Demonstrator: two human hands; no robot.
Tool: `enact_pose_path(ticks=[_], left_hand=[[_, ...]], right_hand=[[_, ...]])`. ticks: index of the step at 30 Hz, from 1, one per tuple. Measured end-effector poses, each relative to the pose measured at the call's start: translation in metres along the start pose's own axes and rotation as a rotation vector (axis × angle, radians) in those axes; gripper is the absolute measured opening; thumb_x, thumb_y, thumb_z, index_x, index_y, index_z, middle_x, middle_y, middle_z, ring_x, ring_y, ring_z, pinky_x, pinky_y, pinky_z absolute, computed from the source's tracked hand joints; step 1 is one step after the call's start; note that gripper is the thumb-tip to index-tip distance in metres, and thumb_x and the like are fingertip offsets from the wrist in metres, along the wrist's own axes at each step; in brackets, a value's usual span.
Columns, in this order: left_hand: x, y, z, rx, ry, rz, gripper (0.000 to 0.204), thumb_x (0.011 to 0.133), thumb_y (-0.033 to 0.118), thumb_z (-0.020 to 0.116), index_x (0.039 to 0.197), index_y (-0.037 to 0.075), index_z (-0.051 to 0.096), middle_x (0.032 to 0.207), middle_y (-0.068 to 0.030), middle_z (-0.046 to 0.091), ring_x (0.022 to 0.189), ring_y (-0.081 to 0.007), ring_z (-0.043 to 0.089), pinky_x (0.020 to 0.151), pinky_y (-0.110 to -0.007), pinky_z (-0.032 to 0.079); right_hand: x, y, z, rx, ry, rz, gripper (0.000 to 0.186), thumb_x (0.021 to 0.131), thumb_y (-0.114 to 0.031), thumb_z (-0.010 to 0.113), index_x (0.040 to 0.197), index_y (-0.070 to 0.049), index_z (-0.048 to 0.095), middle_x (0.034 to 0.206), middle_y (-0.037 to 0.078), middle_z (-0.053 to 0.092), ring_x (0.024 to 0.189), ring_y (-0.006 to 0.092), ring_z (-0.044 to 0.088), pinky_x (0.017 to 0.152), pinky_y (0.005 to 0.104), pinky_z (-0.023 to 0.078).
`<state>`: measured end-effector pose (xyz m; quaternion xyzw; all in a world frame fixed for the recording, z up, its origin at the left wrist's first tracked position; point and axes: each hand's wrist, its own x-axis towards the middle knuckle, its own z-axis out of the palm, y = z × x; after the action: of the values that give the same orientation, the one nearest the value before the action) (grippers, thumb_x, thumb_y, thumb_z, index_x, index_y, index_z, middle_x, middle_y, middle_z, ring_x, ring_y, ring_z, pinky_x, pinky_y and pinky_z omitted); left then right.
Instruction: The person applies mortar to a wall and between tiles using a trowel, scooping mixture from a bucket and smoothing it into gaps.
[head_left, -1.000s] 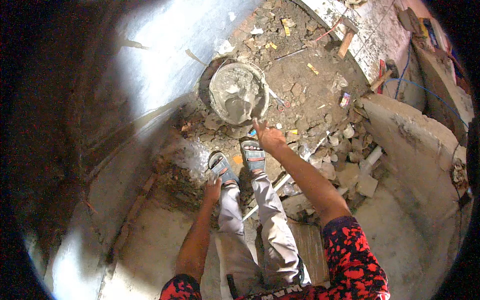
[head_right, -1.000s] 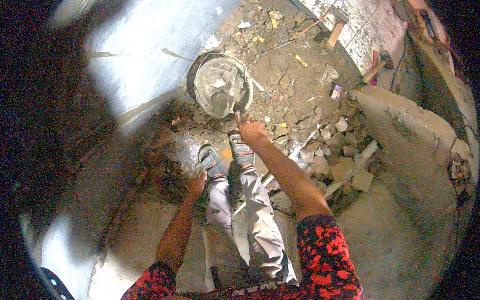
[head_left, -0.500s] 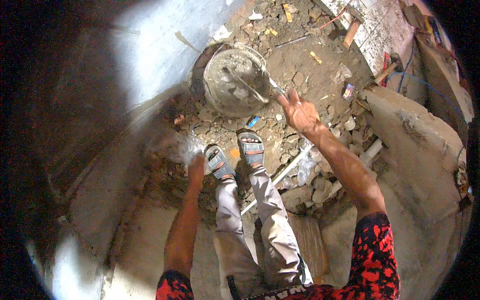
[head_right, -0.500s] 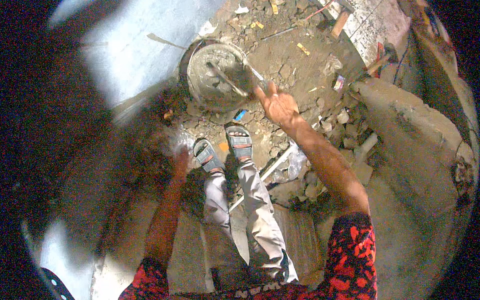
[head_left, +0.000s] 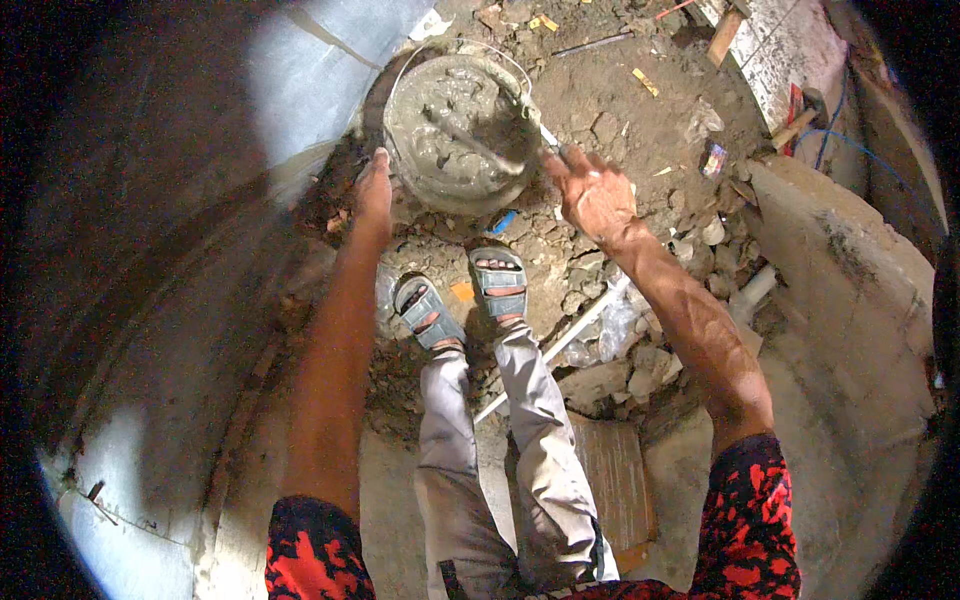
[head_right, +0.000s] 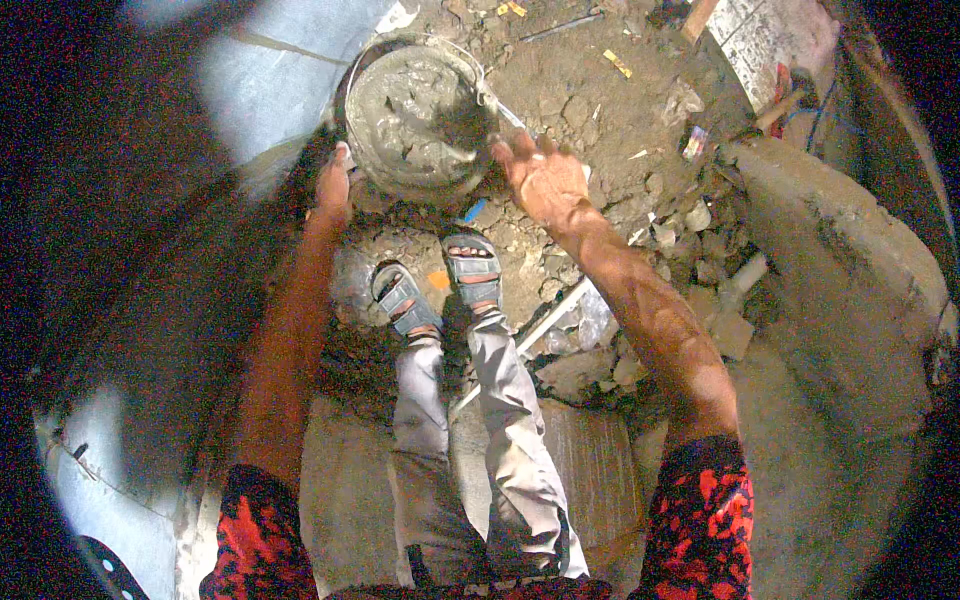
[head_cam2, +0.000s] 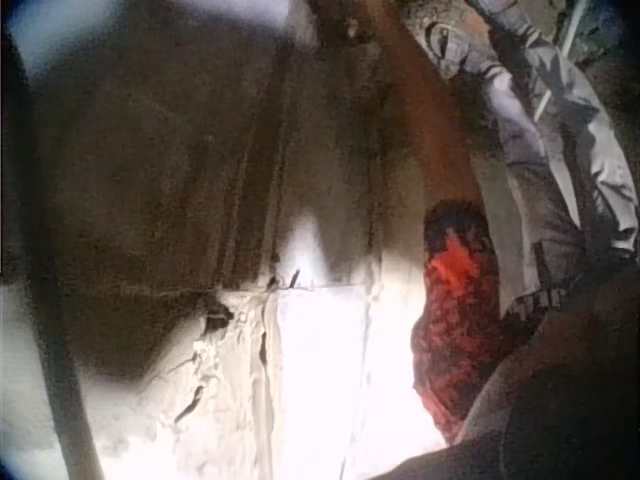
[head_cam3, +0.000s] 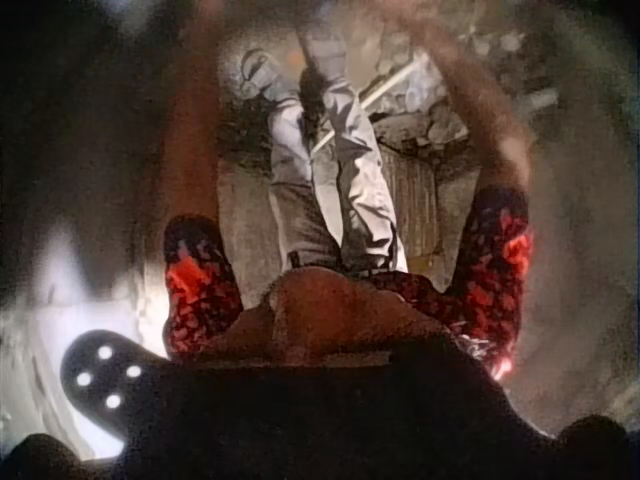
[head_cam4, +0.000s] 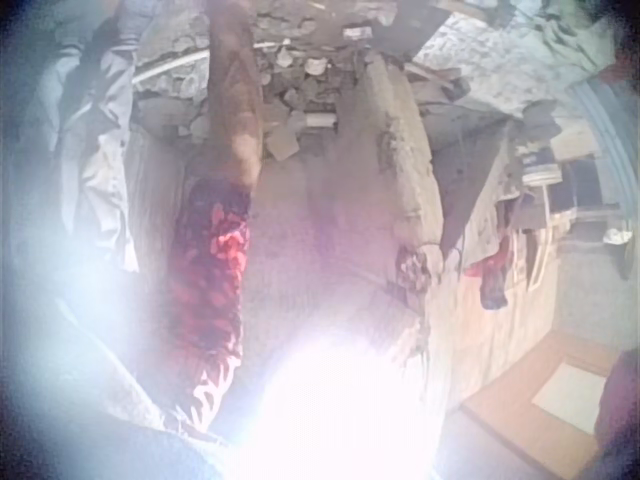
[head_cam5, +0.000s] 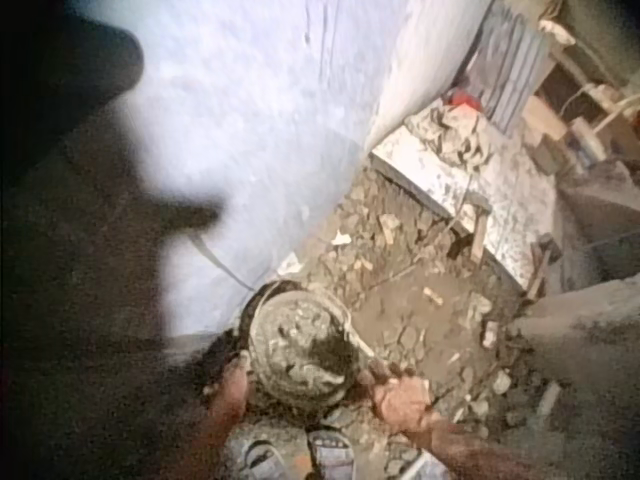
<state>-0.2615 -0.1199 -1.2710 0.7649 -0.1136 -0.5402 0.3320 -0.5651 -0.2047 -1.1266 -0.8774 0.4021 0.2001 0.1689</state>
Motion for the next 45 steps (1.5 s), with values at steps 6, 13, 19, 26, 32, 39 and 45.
enact_pose_path(ticks=[6,13,19,26,32,39,45], left_hand=[[-0.031,0.024,0.03,-0.222,-0.046,-0.169,0.062,0.094,0.052,0.047,0.132,0.003,0.047,0.123,-0.0144,0.057,0.103,-0.0258,0.059,0.091,-0.039,0.047],[-0.042,0.019,0.028,-0.319,-0.058,-0.151,0.061,0.094,0.052,0.048,0.131,0.003,0.046,0.115,-0.0147,0.058,0.101,-0.0277,0.06,0.089,-0.04,0.05],[-0.063,0.027,0.044,-0.291,-0.062,-0.147,0.059,0.095,0.052,0.045,0.131,0.005,0.047,0.119,-0.0162,0.056,0.106,-0.027,0.056,0.094,-0.04,0.046],[-0.076,0.028,0.05,-0.305,-0.107,-0.135,0.064,0.095,0.056,0.042,0.134,0.006,0.046,0.127,-0.0163,0.052,0.112,-0.0265,0.054,0.097,-0.04,0.044],[-0.079,0.025,0.053,-0.346,-0.062,-0.135,0.059,0.096,0.052,0.044,0.127,0.003,0.05,0.118,-0.0122,0.06,0.107,-0.0261,0.058,0.095,-0.042,0.047],[-0.079,0.028,0.045,-0.331,-0.041,-0.129,0.063,0.095,0.054,0.044,0.129,0.001,0.049,0.121,-0.0135,0.058,0.109,-0.027,0.057,0.097,-0.043,0.045],[-0.064,0.019,0.036,-0.335,-0.1,-0.128,0.073,0.093,0.06,0.042,0.133,-0.002,0.045,0.129,-0.017,0.052,0.115,-0.03,0.052,0.1,-0.044,0.042]], right_hand=[[0.011,0.024,0.039,-0.029,-0.096,0.049,0.044,0.091,-0.022,0.046,0.135,-0.019,0.043,0.128,0.014,0.051,0.108,0.0403,0.056,0.089,0.0482,0.049],[0.002,0.025,0.076,0.142,0.13,-0.006,0.053,0.087,-0.035,0.053,0.137,-0.021,0.041,0.127,0.016,0.052,0.105,0.0373,0.06,0.09,0.0497,0.048],[-0.009,0.02,0.092,0.291,-0.165,0.097,0.045,0.087,-0.031,0.054,0.129,-0.019,0.045,0.128,0.016,0.052,0.096,0.0389,0.063,0.077,0.0483,0.053],[-0.014,0.01,0.115,0.371,-0.084,0.163,0.051,0.084,-0.027,0.062,0.131,-0.015,0.045,0.111,0.017,0.06,0.09,0.0397,0.063,0.075,0.0483,0.053],[-0.023,-0.01,0.12,0.57,0.005,0.173,0.058,0.08,-0.025,0.066,0.133,-0.017,0.044,0.115,0.019,0.06,0.096,0.0411,0.062,0.078,0.0494,0.052],[-0.025,-0.03,0.155,0.996,0.104,0.194,0.053,0.077,-0.031,0.065,0.125,-0.014,0.053,0.108,0.023,0.064,0.1,0.0449,0.06,0.088,0.0475,0.048],[-0.025,-0.042,0.17,1.339,0.174,0.193,0.056,0.076,-0.02,0.069,0.128,-0.01,0.053,0.117,0.02,0.063,0.11,0.036,0.06,0.093,0.0402,0.047]])
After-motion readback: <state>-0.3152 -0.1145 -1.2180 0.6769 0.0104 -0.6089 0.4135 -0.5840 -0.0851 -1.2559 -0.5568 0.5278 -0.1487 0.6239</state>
